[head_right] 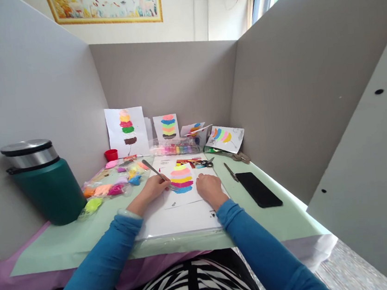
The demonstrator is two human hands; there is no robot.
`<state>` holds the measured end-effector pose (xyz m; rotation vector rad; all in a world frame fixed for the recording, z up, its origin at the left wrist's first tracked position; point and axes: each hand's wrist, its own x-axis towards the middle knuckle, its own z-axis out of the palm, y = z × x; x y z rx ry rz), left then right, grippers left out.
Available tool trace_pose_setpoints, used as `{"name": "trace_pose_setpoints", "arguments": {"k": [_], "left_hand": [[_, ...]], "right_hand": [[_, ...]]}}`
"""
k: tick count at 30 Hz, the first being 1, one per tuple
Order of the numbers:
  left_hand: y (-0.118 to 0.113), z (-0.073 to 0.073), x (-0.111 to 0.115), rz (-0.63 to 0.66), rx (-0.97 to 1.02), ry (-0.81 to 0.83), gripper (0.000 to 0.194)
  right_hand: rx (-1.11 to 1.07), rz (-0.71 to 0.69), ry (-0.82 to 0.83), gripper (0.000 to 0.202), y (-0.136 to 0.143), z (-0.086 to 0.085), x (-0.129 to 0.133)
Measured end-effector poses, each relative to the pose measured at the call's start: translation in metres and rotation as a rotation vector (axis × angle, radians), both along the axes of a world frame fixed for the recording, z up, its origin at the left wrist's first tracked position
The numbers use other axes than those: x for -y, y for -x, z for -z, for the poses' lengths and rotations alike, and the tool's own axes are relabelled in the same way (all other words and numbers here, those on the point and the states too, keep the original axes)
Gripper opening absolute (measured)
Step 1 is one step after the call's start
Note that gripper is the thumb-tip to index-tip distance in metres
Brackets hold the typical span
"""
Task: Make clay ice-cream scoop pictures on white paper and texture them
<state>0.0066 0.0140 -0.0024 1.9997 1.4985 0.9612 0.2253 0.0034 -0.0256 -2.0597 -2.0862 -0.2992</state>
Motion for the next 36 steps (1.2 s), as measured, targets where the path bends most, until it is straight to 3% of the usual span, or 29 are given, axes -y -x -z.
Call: {"name": "trace_pose_setpoints", "arguments": {"k": [12, 20, 28, 36], "left_hand": [[0.007, -0.007, 0.005, -0.099, -0.077, -0.046, 0.012], [0.016, 0.0, -0.007, -0.17, -0.028, -0.074, 0.01], [-0.001, -0.006, 0.006, 0.056, 0.082, 0.018, 0.012], [0.001, -0.003, 0.006, 0.003, 0.072, 0.088, 0.01]], "right_hand": [[-0.016, -0.007, 0.005, 0.035, -0.001, 0.0, -0.001], [-0.016, 0.009, 0.033, 0.036, 0.0, -0.003, 0.001], [-0.032, 0.004, 0.017, 0.037, -0.001, 0.002, -0.002], [-0.04, -0.001, -0.001, 0.036, -0.001, 0.003, -0.003]]}}
